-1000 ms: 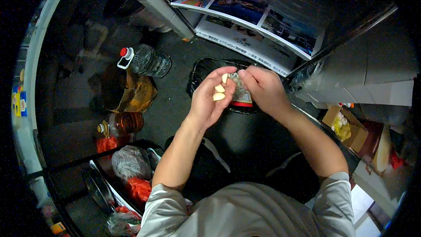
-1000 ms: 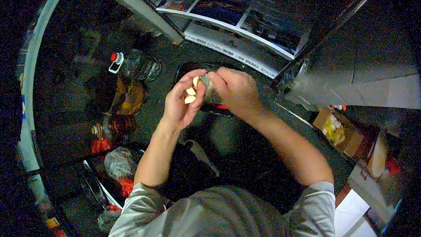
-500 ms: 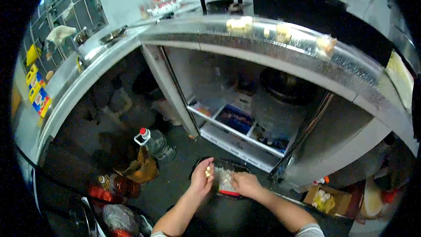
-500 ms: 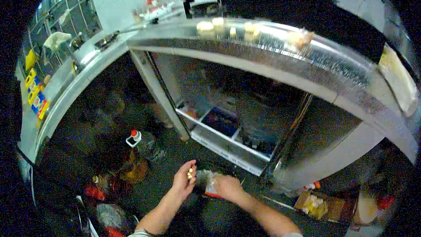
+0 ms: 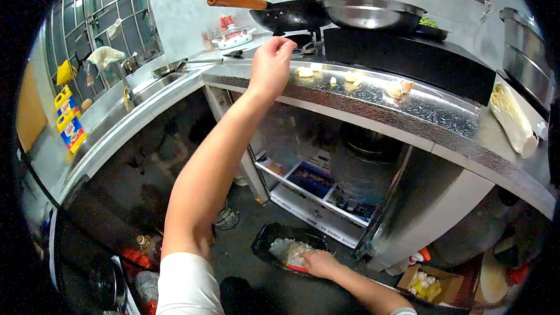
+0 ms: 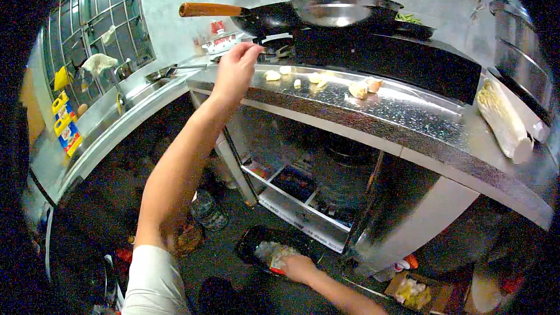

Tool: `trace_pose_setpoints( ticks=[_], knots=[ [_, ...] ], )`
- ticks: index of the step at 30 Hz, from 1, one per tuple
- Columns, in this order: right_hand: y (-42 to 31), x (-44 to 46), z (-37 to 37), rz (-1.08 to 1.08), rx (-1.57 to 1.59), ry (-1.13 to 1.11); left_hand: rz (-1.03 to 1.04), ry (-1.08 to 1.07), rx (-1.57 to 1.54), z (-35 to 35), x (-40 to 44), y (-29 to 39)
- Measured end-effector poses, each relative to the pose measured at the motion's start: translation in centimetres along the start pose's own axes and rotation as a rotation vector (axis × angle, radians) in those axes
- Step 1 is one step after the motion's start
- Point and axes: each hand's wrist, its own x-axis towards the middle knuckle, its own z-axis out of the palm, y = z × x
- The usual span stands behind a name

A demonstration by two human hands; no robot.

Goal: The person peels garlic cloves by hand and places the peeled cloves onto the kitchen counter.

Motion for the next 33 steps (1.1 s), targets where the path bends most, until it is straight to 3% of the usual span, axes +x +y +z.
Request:
trace_pose_setpoints(
  ticks=[7, 10, 13, 21, 33],
  knots=[
    [1.0, -0.4, -0.3, -0.013, -0.058, -0.031, -0.120, -0.196, 0.370, 2.6, 2.2, -1.6],
    [0.8, -0.6, -0.5, 0.038, -0.069, -0.063, -0.319, -0.310, -0.055, 2.1, 2.3, -1.2],
    [1.5, -0.2, 0.2, 0.043, -0.058, -0.071, -0.409, -0.272, -0.127, 1.6, 2.0, -0.2],
    [1.4, -0.5, -0.3, 0.020, -0.061, -0.053, -0.268, -0.223, -0.241, 0.8, 2.0, -1.0],
    [0.8, 0.0, -0.4, 0.050, -0.074, -0.095, -0.567, -0.120, -0.370, 2.1, 2.1, 2.0]
  ],
)
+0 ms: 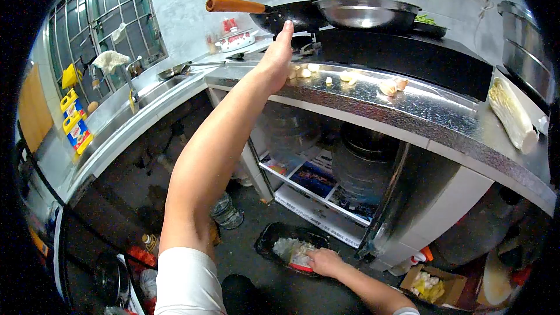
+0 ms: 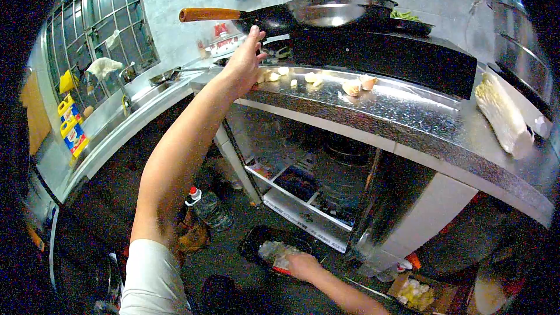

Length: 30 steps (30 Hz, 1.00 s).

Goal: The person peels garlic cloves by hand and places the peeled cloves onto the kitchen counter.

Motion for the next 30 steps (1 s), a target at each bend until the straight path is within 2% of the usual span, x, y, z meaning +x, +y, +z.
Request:
trace_pose_setpoints(
  ticks=[2, 3, 6, 7, 8, 9, 10, 11, 12, 13, 14, 15, 16, 18, 19, 23, 25, 27, 29, 30],
  knots=[
    [0.3, 0.3, 0.3, 0.004, -0.015, -0.032, 0.070, -0.024, -0.024, 0.3, -0.7, 0.4],
    [0.2, 0.0, 0.0, 0.013, -0.013, -0.027, 0.223, -0.048, 0.017, -0.8, 1.1, -0.9],
    [-0.6, -0.4, -1.7, 0.028, -0.005, -0.046, 0.398, 0.093, 0.174, -1.6, -0.1, -0.3],
    [-0.7, -0.5, -1.9, 0.082, -0.007, -0.011, 0.560, 0.185, 0.212, -1.5, -0.6, -0.1],
    [-0.7, -0.6, -2.0, 0.137, -0.008, 0.023, 0.724, 0.189, 0.272, -2.7, 1.5, -1.1],
    [-0.1, -0.5, -1.3, 0.146, -0.003, 0.028, 0.803, 0.185, 0.364, -2.4, 0.5, -0.5],
    [1.0, -0.2, 0.1, -0.012, 0.015, 0.260, 0.881, 0.184, 0.457, -2.0, -1.4, 0.5],
    [1.6, 0.0, 0.8, -0.173, 0.031, 0.493, 0.876, 0.068, 0.446, -1.3, -3.2, 1.5],
    [1.4, -0.1, 0.5, -0.168, 0.033, 0.501, 0.869, -0.048, 0.436, -0.3, -5.1, 2.4],
    [0.9, -0.4, -0.3, -0.108, 0.020, 0.347, 0.859, -0.123, 0.473, 0.9, -7.0, 3.1],
    [0.1, -0.7, -1.2, -0.049, 0.009, 0.195, 0.969, -0.161, 0.597, 1.8, -7.4, 3.0],
    [-1.2, -1.2, -2.8, 0.036, 0.010, 0.060, 0.923, -0.226, 0.707, 3.1, -8.9, 3.7],
    [-1.3, -0.8, -2.4, 0.043, 0.015, 0.063, 0.874, -0.291, 0.815, 4.4, -10.4, 4.4],
    [-0.9, -0.1, -1.3, 0.034, 0.020, -0.013, 0.921, -0.317, 0.977, 6.7, -10.8, 4.2],
    [-0.9, -0.2, -1.0, 0.040, 0.023, -0.009, 0.872, -0.336, 1.051, 7.8, -10.9, 4.3],
    [-0.4, -0.3, 0.2, -0.004, 0.029, 0.104, 0.835, -0.329, 1.216, 10.7, -10.8, 3.5],
    [-0.1, -0.2, 0.4, -0.024, 0.031, 0.151, 0.885, -0.313, 1.187, 11.3, -10.4, 3.2],
    [-0.2, 0.1, 0.3, 0.014, -0.023, 0.060, 0.937, -0.296, 1.160, 11.7, -10.2, 3.0],
    [-0.3, 0.0, 0.0, -0.004, -0.033, 0.055, 1.082, -0.228, 1.054, 11.8, -10.2, 2.9],
    [-0.4, 0.0, -0.2, -0.023, -0.042, 0.046, 1.088, -0.230, 1.056, 11.8, -10.3, 3.1]
  ],
)
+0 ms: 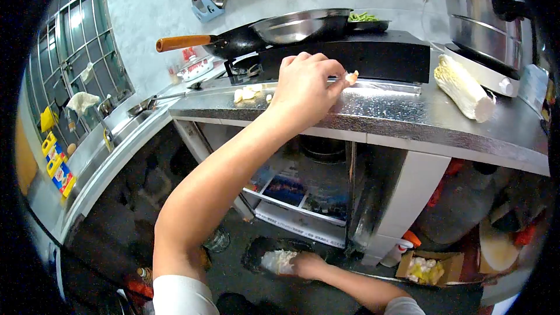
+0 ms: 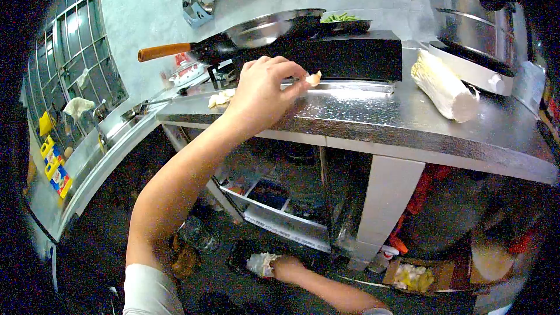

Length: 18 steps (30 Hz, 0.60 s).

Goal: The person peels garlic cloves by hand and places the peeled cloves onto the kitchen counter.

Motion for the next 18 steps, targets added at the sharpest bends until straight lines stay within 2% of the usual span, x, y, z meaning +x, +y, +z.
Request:
trace_pose_setpoints(
  ticks=[2, 4, 7, 8, 9, 10, 11, 12, 14, 16, 18],
  knots=[
    [-0.3, -0.5, -0.7, -0.009, 0.047, 0.050, 0.025, 0.164, -0.123, -0.6, 0.2, 0.1],
    [-0.7, -1.3, -2.2, -0.020, 0.095, 0.092, 0.050, 0.182, -0.147, -2.2, -0.2, 0.6],
    [-0.2, -0.7, -3.5, -0.104, 0.329, 0.354, -0.232, 0.032, -0.670, -5.5, -3.9, 2.4],
    [-0.5, -1.2, -5.8, -0.062, 0.415, 0.330, -0.300, -0.020, -0.794, -6.4, -5.8, 2.9],
    [-0.8, -1.4, -5.1, -0.049, 0.594, 0.603, -0.352, -0.054, -0.788, -7.1, -7.9, 3.2],
    [-0.8, -2.2, -6.1, -0.059, 0.785, 0.685, -0.518, -0.082, -1.035, -6.9, -10.3, 3.3],
    [-2.5, -3.8, -9.6, 0.080, 0.790, 0.699, -0.609, -0.076, -1.118, -6.7, -12.6, 3.4],
    [-1.7, -3.3, -9.3, -0.119, 0.831, 0.932, -0.708, -0.065, -1.203, -6.4, -15.0, 3.5],
    [-3.9, -5.6, -12.9, -0.196, 1.141, 0.923, -0.846, -0.149, -1.319, -4.2, -20.8, 2.7],
    [-4.9, -6.7, -14.5, -0.244, 0.966, 0.974, -1.043, -0.187, -1.490, -2.7, -25.0, 3.4],
    [-5.1, -6.8, -14.5, -0.314, 0.720, 0.961, -1.093, -0.268, -1.467, -1.1, -28.7, 3.8]
  ],
)
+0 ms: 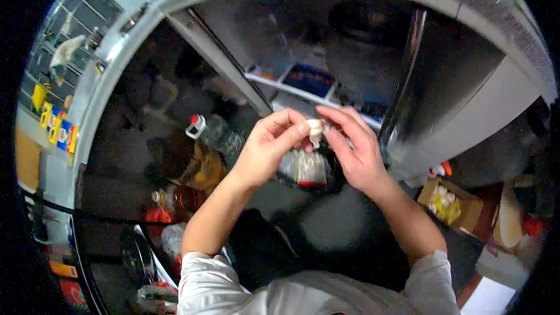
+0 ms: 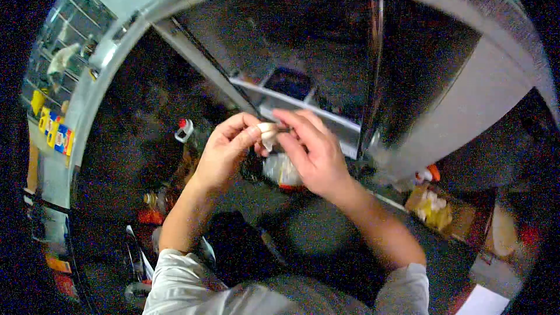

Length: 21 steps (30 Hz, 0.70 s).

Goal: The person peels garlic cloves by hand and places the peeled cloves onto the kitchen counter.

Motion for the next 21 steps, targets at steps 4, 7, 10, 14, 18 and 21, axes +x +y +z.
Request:
trace_pose_setpoints(
  ticks=[4, 7, 10, 14, 18, 21],
  knots=[
    [2.2, -0.8, 1.7, -0.068, -0.129, -0.119, -0.106, 0.059, 0.019, -1.4, -1.1, -4.7],
    [2.8, -1.0, 2.3, 0.127, -0.138, -0.232, -0.075, 0.137, -0.173, -1.2, -1.3, -7.7],
    [4.2, -1.6, 3.6, 0.300, 0.046, -0.171, -0.012, 0.202, -0.136, -0.7, -1.4, -9.7],
    [6.7, -2.1, 3.8, 0.543, 0.331, -0.242, -0.011, 0.236, -0.106, -1.3, -1.4, -11.5],
    [7.4, -2.2, 3.7, 0.701, 0.264, -0.315, 0.009, 0.196, 0.179, -2.1, -1.6, -12.9],
    [7.9, -2.0, 3.6, 0.795, 0.259, -0.430, -0.088, 0.125, 0.037, -2.3, -1.8, -12.8]
  ],
)
